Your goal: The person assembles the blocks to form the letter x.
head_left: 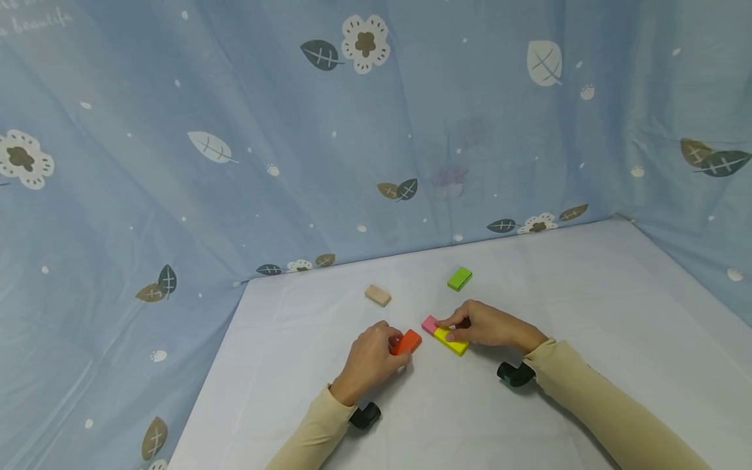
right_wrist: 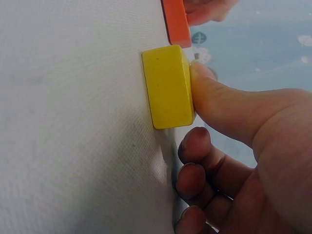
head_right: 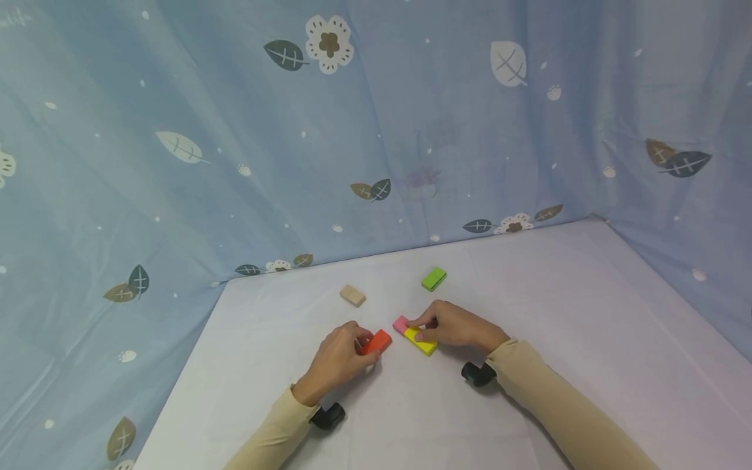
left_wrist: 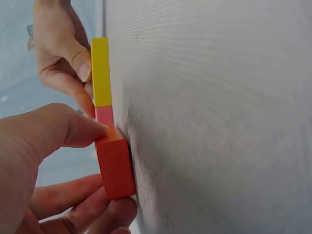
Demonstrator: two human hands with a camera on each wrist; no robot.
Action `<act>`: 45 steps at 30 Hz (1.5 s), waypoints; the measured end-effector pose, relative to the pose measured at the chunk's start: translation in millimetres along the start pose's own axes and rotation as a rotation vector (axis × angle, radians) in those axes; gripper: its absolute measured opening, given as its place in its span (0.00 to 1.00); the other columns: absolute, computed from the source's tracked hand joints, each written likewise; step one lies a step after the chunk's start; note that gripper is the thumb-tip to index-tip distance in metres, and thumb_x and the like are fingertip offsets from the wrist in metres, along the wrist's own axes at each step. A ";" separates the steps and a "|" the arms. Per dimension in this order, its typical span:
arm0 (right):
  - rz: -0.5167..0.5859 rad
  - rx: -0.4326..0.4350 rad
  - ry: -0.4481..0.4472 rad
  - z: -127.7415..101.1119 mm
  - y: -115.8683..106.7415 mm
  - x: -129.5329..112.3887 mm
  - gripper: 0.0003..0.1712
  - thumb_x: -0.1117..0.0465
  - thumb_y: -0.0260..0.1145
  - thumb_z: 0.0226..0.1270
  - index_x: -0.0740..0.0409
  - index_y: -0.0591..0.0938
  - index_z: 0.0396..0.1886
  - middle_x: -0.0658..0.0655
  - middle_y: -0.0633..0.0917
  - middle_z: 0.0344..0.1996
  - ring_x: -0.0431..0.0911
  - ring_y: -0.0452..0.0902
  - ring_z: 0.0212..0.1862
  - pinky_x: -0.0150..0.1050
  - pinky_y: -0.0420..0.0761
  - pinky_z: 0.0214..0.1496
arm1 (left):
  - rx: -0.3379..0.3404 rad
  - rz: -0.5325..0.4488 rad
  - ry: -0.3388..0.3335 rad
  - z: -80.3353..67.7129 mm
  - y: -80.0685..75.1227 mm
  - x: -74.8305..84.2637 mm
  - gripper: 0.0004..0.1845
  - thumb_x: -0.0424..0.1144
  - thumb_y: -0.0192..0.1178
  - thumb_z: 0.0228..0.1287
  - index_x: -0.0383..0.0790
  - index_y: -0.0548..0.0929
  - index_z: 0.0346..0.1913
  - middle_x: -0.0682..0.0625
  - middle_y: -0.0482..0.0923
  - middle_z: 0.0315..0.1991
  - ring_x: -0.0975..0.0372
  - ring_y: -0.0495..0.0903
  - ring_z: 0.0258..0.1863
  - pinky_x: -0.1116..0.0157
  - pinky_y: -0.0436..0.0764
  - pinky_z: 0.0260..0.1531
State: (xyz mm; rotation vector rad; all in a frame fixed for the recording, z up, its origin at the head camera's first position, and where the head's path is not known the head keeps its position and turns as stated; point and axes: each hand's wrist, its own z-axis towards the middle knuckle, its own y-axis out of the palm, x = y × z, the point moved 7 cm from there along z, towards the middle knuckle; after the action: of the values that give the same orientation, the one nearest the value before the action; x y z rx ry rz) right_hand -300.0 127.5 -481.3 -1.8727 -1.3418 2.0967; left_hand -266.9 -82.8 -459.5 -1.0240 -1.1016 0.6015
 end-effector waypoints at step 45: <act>0.007 -0.017 -0.024 0.5 -0.1 1.2 0.22 0.59 0.73 0.68 0.58 0.85 0.60 0.46 0.70 0.21 0.39 0.67 0.28 0.28 0.65 0.29 | -0.001 0.013 0.048 12.1 7.7 13.1 0.11 0.42 0.72 0.55 0.39 0.91 0.39 0.53 0.79 0.30 0.68 0.70 0.26 0.72 0.71 0.27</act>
State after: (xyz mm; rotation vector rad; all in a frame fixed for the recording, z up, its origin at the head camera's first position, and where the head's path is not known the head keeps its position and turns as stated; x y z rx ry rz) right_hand -300.8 127.9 -482.3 -1.8669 -1.3646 2.1247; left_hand -272.6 -64.2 -459.6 -1.0419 -1.0542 0.5842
